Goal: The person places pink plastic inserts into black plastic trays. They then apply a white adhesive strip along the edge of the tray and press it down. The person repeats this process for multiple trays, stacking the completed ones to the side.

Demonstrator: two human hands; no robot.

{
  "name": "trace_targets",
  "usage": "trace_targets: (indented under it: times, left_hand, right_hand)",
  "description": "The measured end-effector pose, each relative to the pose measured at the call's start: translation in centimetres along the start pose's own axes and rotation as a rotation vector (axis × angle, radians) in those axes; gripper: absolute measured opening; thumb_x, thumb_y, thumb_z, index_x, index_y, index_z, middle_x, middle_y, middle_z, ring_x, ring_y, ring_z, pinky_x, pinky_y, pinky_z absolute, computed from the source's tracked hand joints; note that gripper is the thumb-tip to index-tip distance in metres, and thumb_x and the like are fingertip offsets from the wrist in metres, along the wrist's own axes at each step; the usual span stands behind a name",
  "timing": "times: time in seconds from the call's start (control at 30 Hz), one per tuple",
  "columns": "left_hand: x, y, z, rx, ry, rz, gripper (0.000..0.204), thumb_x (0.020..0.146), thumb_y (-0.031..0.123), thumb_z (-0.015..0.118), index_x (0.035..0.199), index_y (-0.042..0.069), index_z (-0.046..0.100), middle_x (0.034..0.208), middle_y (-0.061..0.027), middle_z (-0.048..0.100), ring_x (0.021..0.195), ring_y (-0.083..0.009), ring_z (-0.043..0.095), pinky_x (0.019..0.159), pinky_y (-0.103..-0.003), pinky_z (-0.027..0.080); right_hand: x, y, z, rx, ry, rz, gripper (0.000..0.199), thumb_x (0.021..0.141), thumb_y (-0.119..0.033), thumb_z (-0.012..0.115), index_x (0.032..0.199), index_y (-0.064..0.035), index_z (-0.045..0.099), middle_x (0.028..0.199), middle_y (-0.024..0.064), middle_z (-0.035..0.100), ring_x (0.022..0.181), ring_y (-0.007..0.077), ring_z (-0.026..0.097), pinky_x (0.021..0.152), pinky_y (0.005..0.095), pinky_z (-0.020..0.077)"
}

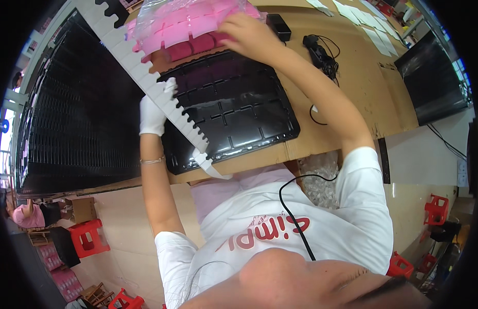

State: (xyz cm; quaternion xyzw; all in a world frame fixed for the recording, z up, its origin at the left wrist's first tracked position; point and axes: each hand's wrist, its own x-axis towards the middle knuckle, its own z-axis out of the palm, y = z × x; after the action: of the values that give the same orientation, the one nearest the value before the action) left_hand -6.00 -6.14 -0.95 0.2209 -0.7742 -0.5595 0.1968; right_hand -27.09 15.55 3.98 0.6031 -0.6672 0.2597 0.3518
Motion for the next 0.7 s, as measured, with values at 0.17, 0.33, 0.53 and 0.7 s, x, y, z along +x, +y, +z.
trace_targets:
  times: [0.17,0.33,0.53,0.7]
  left_hand:
    - [0.0,-0.4,3.1,0.108,-0.054,-0.031,0.039,0.094,0.041,0.059,0.093,0.003,0.068,0.084,-0.0041,0.068,0.070,-0.0086,0.059,0.063,-0.023,0.044]
    - [-1.7,-0.3,1.9,-0.077,-0.002,-0.065,0.032,0.094,0.034,0.061,0.094,0.003,0.068,0.088,-0.0047,0.069,0.071,-0.0083,0.059,0.064,-0.023,0.044]
    - [0.6,-0.4,2.7,0.123,0.213,0.215,0.029,0.093,0.030,0.064,0.091,0.002,0.069,0.085,-0.0048,0.068,0.072,-0.0093,0.059,0.065,-0.025,0.046]
    - [3.8,1.2,4.0,0.410,0.412,0.510,0.024,0.090,0.026,0.067,0.092,0.003,0.070,0.085,-0.0089,0.068,0.072,-0.0132,0.061,0.070,-0.028,0.048]
  right_hand:
    - [4.9,1.6,9.7,-0.182,-0.110,-0.061,0.034,0.069,-0.021,0.074,0.099,-0.0093,0.061,0.102,0.0062,0.061,0.101,0.0266,0.058,0.079,0.0430,0.0489]
    - [7.8,4.1,13.8,0.040,-0.286,0.252,0.020,0.071,-0.020,0.070,0.086,-0.0075,0.065,0.090,0.0093,0.064,0.090,0.0274,0.061,0.075,0.0403,0.0497]
    - [10.5,6.5,14.3,0.406,-0.024,0.652,0.028,0.074,-0.027,0.067,0.070,0.0000,0.068,0.066,0.0186,0.066,0.059,0.0288,0.066,0.061,0.0389,0.0524]
    - [11.6,7.3,13.9,0.633,-0.140,0.836,0.040,0.076,-0.039,0.073,0.070,-0.0001,0.068,0.061,0.0142,0.065,0.050,0.0219,0.063,0.056,0.0365,0.0513]
